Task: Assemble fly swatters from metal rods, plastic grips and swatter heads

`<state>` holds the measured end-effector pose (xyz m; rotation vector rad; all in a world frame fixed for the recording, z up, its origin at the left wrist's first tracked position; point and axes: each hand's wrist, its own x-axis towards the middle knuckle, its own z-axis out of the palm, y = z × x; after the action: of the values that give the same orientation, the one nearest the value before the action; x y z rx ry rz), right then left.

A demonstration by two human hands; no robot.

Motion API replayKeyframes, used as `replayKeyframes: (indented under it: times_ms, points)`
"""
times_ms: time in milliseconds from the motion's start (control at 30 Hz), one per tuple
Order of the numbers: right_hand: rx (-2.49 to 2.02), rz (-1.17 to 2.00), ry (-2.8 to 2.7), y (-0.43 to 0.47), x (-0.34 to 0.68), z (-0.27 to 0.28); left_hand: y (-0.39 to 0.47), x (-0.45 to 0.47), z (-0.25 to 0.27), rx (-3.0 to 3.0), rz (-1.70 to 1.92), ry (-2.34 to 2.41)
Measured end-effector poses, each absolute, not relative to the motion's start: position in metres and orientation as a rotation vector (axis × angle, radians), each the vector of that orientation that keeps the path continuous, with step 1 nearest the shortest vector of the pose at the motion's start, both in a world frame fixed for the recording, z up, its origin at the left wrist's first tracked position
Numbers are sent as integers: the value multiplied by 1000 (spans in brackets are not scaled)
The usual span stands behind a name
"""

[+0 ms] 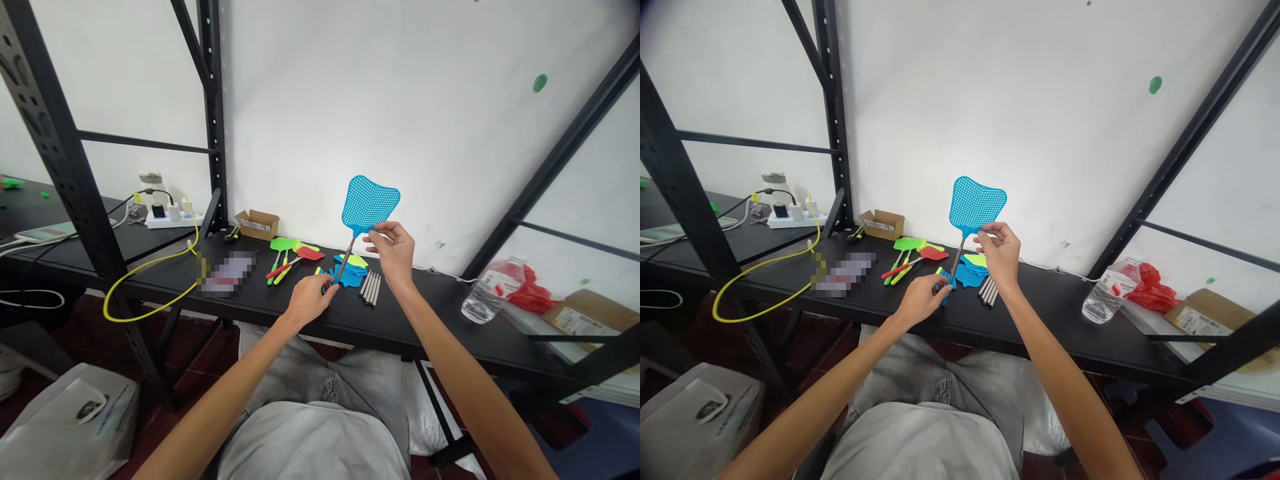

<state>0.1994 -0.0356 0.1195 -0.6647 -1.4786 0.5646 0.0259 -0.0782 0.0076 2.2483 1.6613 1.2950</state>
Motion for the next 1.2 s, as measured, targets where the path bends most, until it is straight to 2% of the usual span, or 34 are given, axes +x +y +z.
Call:
replayKeyframes:
  times_ms: [400, 1033, 1200]
  points:
    - [-739, 128, -1806, -46, 201, 126, -77, 23, 8, 2302, 1273, 1658]
    - [-744, -37, -1945, -47, 192, 128, -78, 27, -1, 2224, 1159, 1612]
    - [-788, 4, -1980, -42, 195, 115, -79, 32, 1, 2231, 1089, 1709]
